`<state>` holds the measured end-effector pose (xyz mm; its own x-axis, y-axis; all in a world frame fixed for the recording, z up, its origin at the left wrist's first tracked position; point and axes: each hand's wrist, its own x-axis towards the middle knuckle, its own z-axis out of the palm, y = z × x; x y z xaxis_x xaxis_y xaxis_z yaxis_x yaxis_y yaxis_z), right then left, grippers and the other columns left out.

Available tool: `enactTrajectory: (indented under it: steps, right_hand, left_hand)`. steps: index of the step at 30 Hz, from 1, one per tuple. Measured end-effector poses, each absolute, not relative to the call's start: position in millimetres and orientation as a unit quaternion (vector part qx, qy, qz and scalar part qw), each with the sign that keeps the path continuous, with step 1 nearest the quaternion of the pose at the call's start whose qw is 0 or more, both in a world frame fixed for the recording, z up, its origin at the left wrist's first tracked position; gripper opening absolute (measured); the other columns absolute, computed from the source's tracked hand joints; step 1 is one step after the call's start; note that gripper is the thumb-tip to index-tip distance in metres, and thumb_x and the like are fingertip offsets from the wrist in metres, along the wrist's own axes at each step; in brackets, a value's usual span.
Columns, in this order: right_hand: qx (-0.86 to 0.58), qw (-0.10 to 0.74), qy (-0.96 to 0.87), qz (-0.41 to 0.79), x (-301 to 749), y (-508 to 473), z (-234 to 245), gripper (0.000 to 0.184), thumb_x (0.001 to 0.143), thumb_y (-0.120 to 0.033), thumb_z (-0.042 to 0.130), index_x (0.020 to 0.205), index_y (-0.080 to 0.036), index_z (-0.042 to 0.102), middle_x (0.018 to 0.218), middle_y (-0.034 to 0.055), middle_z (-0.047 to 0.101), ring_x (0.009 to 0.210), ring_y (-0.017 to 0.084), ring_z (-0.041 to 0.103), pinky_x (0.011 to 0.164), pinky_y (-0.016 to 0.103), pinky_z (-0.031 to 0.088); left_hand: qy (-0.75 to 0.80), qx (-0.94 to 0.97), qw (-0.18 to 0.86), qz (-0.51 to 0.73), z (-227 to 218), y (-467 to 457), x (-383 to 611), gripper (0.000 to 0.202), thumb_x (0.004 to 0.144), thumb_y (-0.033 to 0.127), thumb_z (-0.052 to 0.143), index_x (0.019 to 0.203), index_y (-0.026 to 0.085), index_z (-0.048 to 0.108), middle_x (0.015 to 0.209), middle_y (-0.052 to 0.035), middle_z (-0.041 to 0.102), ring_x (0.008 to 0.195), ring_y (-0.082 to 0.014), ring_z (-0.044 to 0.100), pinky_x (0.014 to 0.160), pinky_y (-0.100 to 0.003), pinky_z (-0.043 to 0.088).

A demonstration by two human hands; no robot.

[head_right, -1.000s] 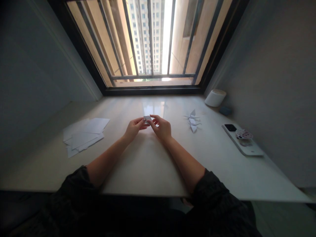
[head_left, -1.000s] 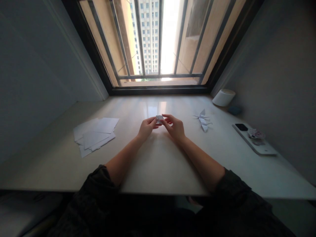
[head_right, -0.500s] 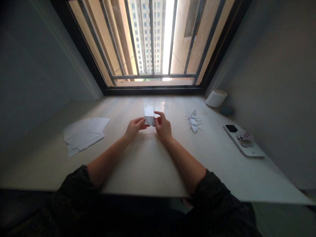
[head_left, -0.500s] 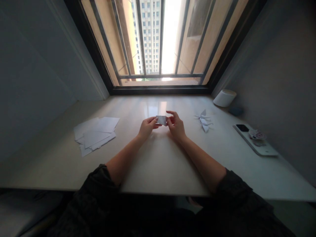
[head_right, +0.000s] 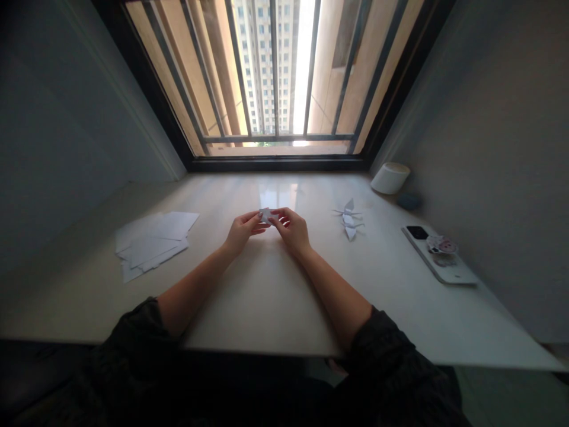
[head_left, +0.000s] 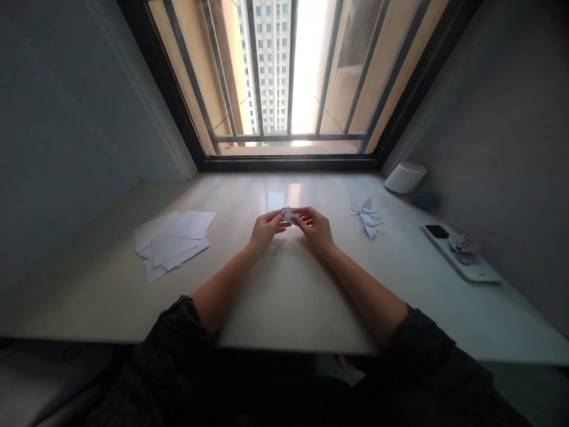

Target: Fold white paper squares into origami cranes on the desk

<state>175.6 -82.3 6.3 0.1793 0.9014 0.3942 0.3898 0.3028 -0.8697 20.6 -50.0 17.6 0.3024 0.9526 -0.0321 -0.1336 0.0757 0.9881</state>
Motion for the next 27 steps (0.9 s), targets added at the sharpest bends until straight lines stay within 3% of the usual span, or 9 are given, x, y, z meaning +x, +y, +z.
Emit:
enactTrajectory:
  steps: [8,14,20,23,27]
  right_hand:
    - [-0.522,0.528,-0.631,0.224,175.1,-80.7,3.1,0.033,0.071,-0.047,0.072,0.094,-0.023,0.068,0.087,0.0029,0.068,0.068,0.015,0.060,0.062,0.029,0.051]
    - [-0.520,0.501,-0.671,0.165,175.4,-81.5,1.8,0.031,0.074,-0.045,0.071,0.096,-0.024,0.068,0.091,0.0037,0.067,0.069,0.015,0.060,0.065,0.031,0.052]
    - [-0.530,0.461,-0.710,0.049,175.8,-83.9,2.8,0.019,0.084,-0.037,0.063,0.097,-0.028,0.073,0.095,0.0059,0.068,0.088,0.020,0.062,0.078,0.034,0.050]
    - [-0.535,0.493,-0.681,0.084,175.3,-82.7,2.3,0.020,0.087,-0.037,0.058,0.093,-0.027,0.074,0.090,0.0053,0.068,0.081,0.018,0.062,0.071,0.032,0.051]
    - [-0.523,0.558,-0.609,0.210,175.1,-77.5,0.4,0.029,0.078,-0.049,0.065,0.084,-0.022,0.074,0.087,0.0056,0.067,0.073,0.016,0.062,0.060,0.028,0.050]
  left_hand:
    - [0.400,0.496,0.609,0.472,15.6,-47.1,21.3,0.043,0.070,0.044,0.070,0.099,0.012,0.071,0.084,-0.0068,0.071,0.074,-0.0164,0.066,0.073,-0.032,0.053]
    - [0.408,0.489,0.601,0.483,13.6,-45.2,21.7,0.038,0.072,0.037,0.069,0.099,0.010,0.071,0.082,-0.0060,0.070,0.071,-0.0154,0.065,0.071,-0.031,0.054]
    - [0.431,0.472,0.596,0.486,14.4,-44.1,20.6,0.045,0.079,0.029,0.063,0.120,0.012,0.061,0.087,-0.0075,0.071,0.073,-0.0161,0.069,0.072,-0.030,0.055]
    - [0.424,0.489,0.598,0.472,16.8,-45.6,20.4,0.052,0.081,0.034,0.063,0.129,0.016,0.054,0.093,-0.0084,0.071,0.080,-0.0183,0.070,0.070,-0.029,0.054]
    - [0.392,0.526,0.586,0.475,16.0,-46.8,20.7,0.065,0.075,0.043,0.071,0.132,0.019,0.051,0.100,-0.0098,0.071,0.092,-0.0212,0.068,0.073,-0.029,0.053]
